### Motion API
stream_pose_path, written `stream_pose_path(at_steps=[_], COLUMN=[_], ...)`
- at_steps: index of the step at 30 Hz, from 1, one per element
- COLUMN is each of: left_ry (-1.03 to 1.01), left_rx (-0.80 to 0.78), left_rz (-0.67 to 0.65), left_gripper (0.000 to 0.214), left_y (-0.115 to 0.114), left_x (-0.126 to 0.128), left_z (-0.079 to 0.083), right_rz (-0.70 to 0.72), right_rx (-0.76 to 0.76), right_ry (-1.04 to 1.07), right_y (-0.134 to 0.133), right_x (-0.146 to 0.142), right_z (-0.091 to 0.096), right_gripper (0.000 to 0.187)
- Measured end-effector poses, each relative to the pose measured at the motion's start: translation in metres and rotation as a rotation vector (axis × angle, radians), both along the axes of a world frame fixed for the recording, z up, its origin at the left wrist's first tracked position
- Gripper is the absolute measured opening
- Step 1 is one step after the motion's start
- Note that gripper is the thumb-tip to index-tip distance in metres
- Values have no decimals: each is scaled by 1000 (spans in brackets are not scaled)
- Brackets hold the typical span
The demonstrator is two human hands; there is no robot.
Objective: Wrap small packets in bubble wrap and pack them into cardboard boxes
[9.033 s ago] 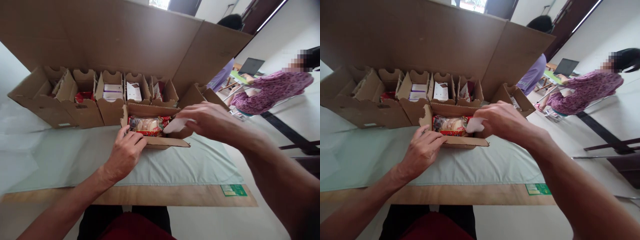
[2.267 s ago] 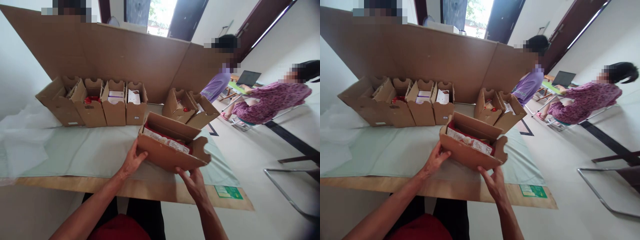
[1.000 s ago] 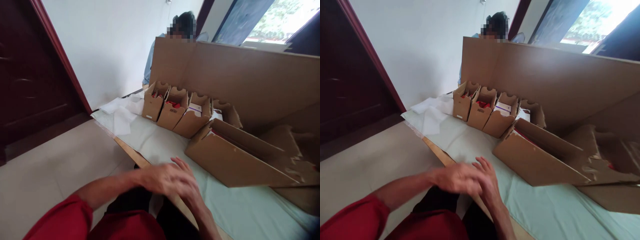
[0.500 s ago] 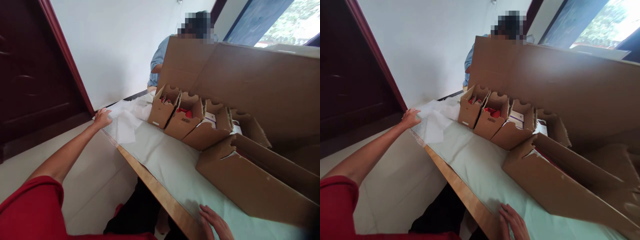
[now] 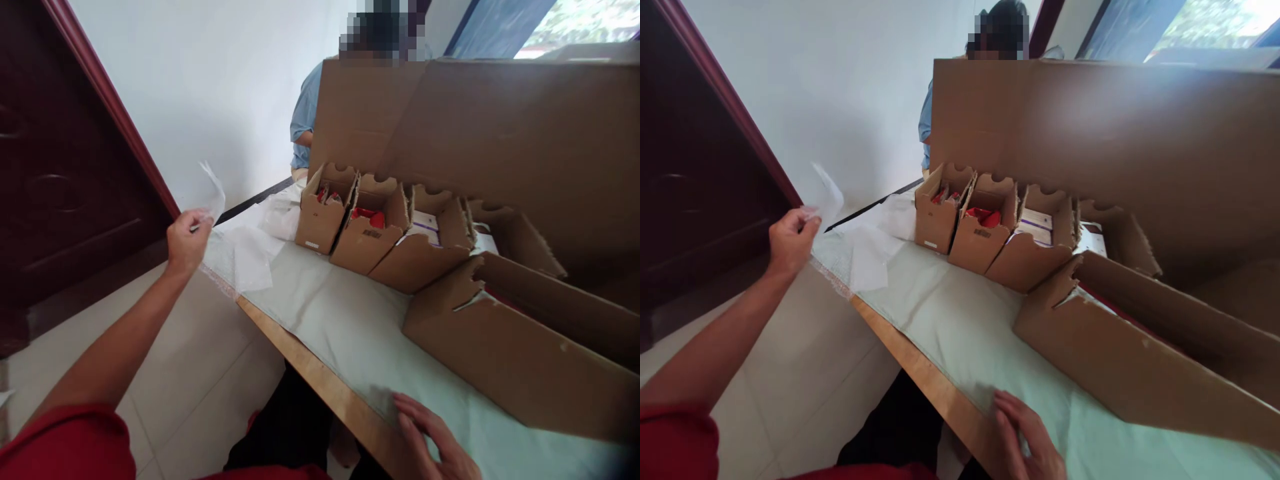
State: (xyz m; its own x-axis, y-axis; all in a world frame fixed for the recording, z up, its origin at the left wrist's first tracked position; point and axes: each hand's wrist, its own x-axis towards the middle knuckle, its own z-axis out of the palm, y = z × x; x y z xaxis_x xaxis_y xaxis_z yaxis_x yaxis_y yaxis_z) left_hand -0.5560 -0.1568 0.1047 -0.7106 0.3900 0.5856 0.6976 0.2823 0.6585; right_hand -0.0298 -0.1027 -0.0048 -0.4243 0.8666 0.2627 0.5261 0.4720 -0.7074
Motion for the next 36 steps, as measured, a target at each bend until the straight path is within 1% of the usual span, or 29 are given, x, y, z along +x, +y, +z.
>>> stream_pose_path(at_steps=[1, 3, 5, 7, 8, 10, 11, 13, 15, 17, 19, 21, 24, 27, 30, 32, 34, 36], left_ry=[57, 106, 61, -44, -109, -256, -335, -495, -612, -646, -626, -607, -617, -637, -679, -698, -648, -524], left_rx=[67, 110, 104, 63, 31, -51, -94, -178, -243, -283, -304, -324, -338, -323, -273, -251, -262, -294], left_rz=[-106, -306, -504, -672, -755, -916, -990, -1103, -1164, -1199, -1229, -1254, -1267, -1215, -1113, -1081, -1083, -1092], left_gripper=[12, 6, 6, 8, 9, 9, 9, 11, 15, 17, 18, 19, 24, 24, 25, 23, 17, 13], left_y=[-9, -22, -26, -25, -23, -19, -18, -17, -17, -17, -16, -15, -15, -17, -18, -18, -18, -16], left_x=[29, 92, 158, 218, 245, 290, 308, 333, 346, 350, 351, 351, 352, 352, 352, 354, 358, 362], left_z=[1, -6, -20, -39, -49, -67, -75, -87, -94, -96, -94, -92, -90, -93, -98, -100, -99, -97], right_rz=[7, 41, 82, 119, 125, 75, 23, -108, -221, -286, -293, -270, -240, -263, -295, -289, -261, -231], right_rx=[-46, -156, -278, -415, -473, -549, -578, -647, -723, -758, -753, -738, -741, -757, -752, -717, -679, -671], right_ry=[28, 104, 202, 369, 472, 634, 681, 726, 770, 843, 911, 933, 863, 804, 826, 833, 809, 781], right_y=[-1, -5, -11, -18, -20, -26, -29, -37, -46, -53, -56, -55, -51, -50, -52, -54, -55, -56], right_x=[-11, -37, -60, -72, -73, -65, -56, -35, -15, -4, 0, -1, -4, -4, -4, -3, -1, -1], right_z=[5, 18, 33, 42, 44, 41, 37, 26, 16, 9, 7, 7, 8, 5, 2, 3, 5, 8], right_gripper=[30, 32, 34, 41, 48, 55, 54, 46, 40, 40, 42, 43, 39, 39, 40, 39, 36, 34])
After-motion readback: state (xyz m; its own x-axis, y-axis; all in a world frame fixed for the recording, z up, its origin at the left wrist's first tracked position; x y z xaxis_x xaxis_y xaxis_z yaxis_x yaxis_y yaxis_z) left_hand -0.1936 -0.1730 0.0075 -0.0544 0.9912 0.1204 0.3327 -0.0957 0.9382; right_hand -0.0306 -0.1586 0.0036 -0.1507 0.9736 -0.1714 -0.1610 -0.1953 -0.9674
